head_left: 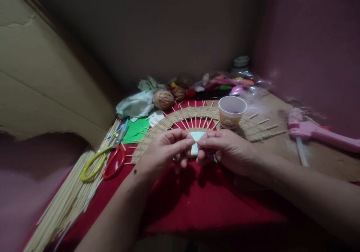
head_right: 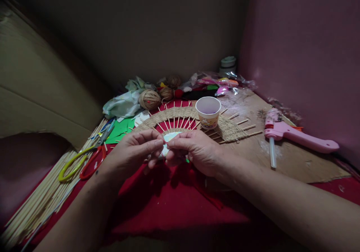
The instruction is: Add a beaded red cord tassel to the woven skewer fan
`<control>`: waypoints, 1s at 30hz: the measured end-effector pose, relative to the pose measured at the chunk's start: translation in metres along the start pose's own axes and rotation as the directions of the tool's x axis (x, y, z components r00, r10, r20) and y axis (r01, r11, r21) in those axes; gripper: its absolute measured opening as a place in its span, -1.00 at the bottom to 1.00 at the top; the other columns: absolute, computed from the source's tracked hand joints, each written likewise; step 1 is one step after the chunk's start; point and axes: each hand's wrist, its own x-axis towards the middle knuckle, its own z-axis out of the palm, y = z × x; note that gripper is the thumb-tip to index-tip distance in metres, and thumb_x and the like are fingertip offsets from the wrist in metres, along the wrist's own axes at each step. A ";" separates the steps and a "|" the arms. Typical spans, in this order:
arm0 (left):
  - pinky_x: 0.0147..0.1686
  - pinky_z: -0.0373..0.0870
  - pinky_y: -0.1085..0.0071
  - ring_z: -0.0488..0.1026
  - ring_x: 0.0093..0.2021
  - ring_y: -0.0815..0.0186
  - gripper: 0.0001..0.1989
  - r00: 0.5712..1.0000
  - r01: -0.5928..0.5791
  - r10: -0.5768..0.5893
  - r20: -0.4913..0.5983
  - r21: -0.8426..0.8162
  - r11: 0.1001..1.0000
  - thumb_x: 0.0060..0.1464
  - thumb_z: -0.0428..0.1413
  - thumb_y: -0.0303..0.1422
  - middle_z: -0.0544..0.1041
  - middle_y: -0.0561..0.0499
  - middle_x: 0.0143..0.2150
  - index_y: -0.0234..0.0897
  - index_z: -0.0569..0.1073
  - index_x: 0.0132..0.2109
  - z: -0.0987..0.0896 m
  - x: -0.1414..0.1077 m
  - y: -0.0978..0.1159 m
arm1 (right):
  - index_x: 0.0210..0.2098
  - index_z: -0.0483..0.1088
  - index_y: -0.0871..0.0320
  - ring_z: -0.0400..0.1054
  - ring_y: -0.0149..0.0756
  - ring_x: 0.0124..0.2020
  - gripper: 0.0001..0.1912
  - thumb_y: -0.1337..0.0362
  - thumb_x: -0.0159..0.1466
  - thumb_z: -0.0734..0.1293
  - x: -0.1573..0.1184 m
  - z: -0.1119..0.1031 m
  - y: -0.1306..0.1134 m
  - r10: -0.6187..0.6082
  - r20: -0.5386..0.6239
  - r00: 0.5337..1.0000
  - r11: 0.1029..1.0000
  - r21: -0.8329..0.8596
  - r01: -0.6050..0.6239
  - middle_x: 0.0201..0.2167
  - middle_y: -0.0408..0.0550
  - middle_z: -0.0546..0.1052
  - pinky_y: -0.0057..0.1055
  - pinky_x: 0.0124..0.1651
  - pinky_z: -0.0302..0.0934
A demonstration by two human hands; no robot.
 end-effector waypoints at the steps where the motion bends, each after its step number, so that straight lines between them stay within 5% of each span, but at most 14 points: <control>1: -0.76 0.25 0.62 0.33 -0.66 0.50 -0.82 1.000 0.004 -0.004 -0.002 0.000 1.000 0.04 0.19 -0.29 0.43 0.11 -0.53 -0.31 0.40 -0.32 0.000 0.000 0.000 | -0.53 0.46 0.25 0.37 -0.41 -0.51 -0.85 0.29 0.11 0.39 0.000 0.000 0.000 -0.007 0.009 1.000 1.000 0.016 0.007 -0.56 -0.07 0.51 -0.47 -0.37 0.25; 12: -0.76 0.18 0.64 0.31 -0.69 0.53 -0.81 0.999 0.046 -0.046 0.016 -0.017 0.999 0.07 0.17 -0.27 0.43 0.12 -0.57 -0.32 0.42 -0.34 -0.004 0.001 -0.001 | -0.59 0.40 0.22 0.08 -0.49 -0.65 -0.84 0.30 0.05 0.42 0.003 -0.001 0.002 -0.098 -0.079 0.992 0.994 0.037 0.101 -0.74 -0.25 0.23 -0.45 -0.51 0.18; 19: -0.69 0.17 0.58 0.27 -0.68 0.49 -0.83 0.995 -0.070 0.084 -0.049 0.248 0.966 0.09 0.13 -0.27 0.37 0.13 -0.64 -0.31 0.45 -0.32 0.004 -0.004 0.004 | -0.59 0.39 0.21 0.12 -0.48 -0.65 -0.83 0.29 0.05 0.41 0.004 -0.003 0.004 -0.117 -0.125 0.985 0.993 0.004 0.119 -0.71 -0.22 0.27 -0.46 -0.53 0.12; 22: -0.57 0.23 0.53 0.31 -0.59 0.45 -0.87 0.973 -0.188 0.226 -0.041 0.426 0.885 0.10 0.12 -0.32 0.42 0.10 -0.56 -0.31 0.49 -0.31 0.006 -0.005 0.003 | -0.61 0.37 0.20 0.13 -0.48 -0.66 -0.81 0.29 0.08 0.39 0.003 -0.004 0.005 -0.133 -0.131 0.983 0.991 -0.049 0.127 -0.72 -0.22 0.28 -0.44 -0.52 0.14; 26: -0.34 0.30 0.48 0.40 -0.38 0.39 -0.92 0.876 -0.390 0.479 0.064 0.678 0.623 0.11 0.11 -0.43 0.50 0.02 -0.37 -0.29 0.51 -0.31 0.006 -0.004 0.001 | -0.62 0.36 0.19 0.18 -0.47 -0.66 -0.80 0.29 0.11 0.36 0.001 -0.004 0.005 -0.142 -0.124 0.982 0.984 -0.125 0.127 -0.72 -0.20 0.31 -0.45 -0.51 0.13; 30: -0.32 0.30 0.46 0.41 -0.32 0.35 -0.88 0.833 -0.415 0.541 0.115 0.778 0.473 0.15 0.07 -0.45 0.51 -0.03 -0.31 -0.29 0.51 -0.26 0.006 -0.004 -0.001 | -0.63 0.35 0.18 0.20 -0.46 -0.67 -0.78 0.28 0.11 0.36 0.001 -0.004 0.006 -0.139 -0.149 0.979 0.982 -0.152 0.116 -0.73 -0.20 0.31 -0.45 -0.53 0.13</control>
